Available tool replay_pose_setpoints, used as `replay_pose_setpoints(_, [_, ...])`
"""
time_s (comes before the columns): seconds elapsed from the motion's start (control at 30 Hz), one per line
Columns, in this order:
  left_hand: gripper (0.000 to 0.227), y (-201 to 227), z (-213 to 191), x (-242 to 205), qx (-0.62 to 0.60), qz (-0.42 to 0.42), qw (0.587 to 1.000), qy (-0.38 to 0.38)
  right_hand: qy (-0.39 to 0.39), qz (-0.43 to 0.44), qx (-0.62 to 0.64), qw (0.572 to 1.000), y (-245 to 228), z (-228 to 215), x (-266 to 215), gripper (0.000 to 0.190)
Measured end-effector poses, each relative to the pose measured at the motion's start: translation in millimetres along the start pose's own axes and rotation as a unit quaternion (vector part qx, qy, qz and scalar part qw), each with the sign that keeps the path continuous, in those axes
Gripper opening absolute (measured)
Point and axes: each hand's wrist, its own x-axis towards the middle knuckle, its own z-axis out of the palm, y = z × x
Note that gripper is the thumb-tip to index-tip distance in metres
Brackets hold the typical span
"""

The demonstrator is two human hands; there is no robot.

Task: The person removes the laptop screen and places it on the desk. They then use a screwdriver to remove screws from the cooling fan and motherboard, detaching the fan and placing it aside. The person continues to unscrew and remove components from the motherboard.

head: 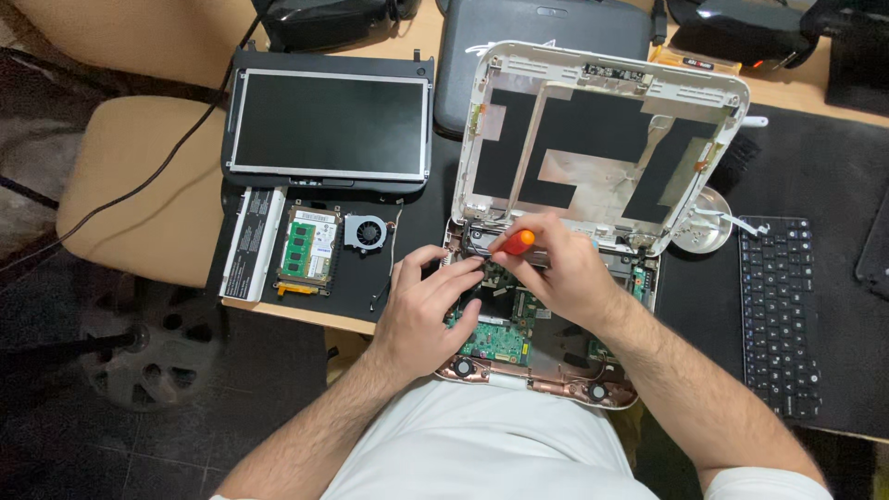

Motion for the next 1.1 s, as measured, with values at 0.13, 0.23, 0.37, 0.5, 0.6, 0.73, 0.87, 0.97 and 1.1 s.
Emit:
replay_pose_setpoints(0.13, [0.033, 1, -1, 2, -0.004, 0.001, 1.0, 0.001, 0.009, 0.004, 0.017, 1.0, 3, 1, -1, 0.033])
replay_pose_setpoints(0.23, [0.033, 2, -2, 2, 0.001, -0.004, 1.0, -0.007, 0.005, 0.007, 0.015, 1.0, 2, 2, 0, 0.035])
replay_pose_setpoints(0.37, [0.035, 3, -3, 3, 0.011, 0.0, 1.0, -0.006, -0.005, 0.013, -0.009, 1.0, -6, 1, 2, 0.038])
replay_pose_setpoints(0.5, [0.036, 4, -3, 3, 0.016, 0.002, 1.0, -0.014, -0.028, 0.042, -0.026, 0.998, -16, 0, 4, 0.042])
replay_pose_setpoints(0.6, [0.04, 6, -5, 6, 0.025, 0.004, 1.0, -0.009, -0.131, 0.081, -0.096, 0.983, -25, -9, 25, 0.022])
replay_pose_setpoints(0.73, [0.043, 4, -3, 8, 0.025, 0.002, 1.0, 0.001, 0.007, -0.135, -0.098, 0.986, -28, -1, 28, 0.021])
replay_pose_setpoints(0.87, [0.034, -6, 8, 8, 0.006, -0.008, 1.0, 0.013, 0.065, -0.126, 0.014, 0.99, -28, 2, 25, 0.016])
replay_pose_setpoints(0.97, [0.024, -11, 17, 11, 0.005, -0.016, 0.999, 0.032, 0.031, -0.1, 0.12, 0.987, -37, -3, 27, 0.016])
replay_pose_setpoints(1.1, [0.011, -3, 11, 20, 0.012, -0.026, 0.999, 0.045, -0.02, -0.029, 0.251, 0.967, -33, 5, 23, 0.023])
